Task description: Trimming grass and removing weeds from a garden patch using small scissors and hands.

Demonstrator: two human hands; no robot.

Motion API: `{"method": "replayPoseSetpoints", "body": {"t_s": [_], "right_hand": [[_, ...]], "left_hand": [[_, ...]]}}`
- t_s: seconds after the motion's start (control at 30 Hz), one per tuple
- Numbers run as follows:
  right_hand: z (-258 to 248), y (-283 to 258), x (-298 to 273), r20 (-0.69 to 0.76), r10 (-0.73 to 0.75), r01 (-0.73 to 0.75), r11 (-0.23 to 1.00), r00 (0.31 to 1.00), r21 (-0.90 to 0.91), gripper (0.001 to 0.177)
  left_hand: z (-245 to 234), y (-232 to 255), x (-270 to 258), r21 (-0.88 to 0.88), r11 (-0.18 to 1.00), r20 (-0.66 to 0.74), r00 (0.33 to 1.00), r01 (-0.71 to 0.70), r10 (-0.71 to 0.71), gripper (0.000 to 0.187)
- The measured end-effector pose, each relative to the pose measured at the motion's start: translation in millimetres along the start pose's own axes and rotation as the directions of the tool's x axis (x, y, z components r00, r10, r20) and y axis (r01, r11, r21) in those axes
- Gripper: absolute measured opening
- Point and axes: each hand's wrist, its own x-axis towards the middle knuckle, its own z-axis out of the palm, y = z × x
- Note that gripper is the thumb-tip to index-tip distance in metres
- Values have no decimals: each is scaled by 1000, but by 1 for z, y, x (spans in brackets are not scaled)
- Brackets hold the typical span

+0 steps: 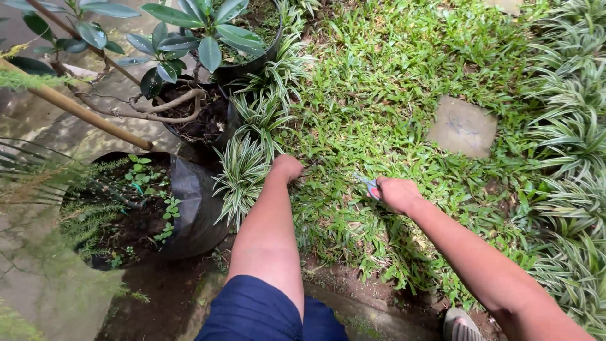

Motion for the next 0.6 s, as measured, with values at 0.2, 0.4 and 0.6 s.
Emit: {"method": "replayPoseSetpoints", "body": {"t_s": [0.2,0.4,0.6], "right_hand": [[-77,-50,-57,147,63,-46,992,987,-116,58],[-1,-24,-20,76,-112,118,990,991,-72,49],[-22,-32,-14,35,-214,215,977,976,-1,36]], "left_hand": [[-15,-13,-36,-153,982,35,994,106,-102,19],[-33,-10,-57,-141,990,48,999,32,-25,20],[-72,-17,-156,-930,35,315,843,365,-436,32]]}}
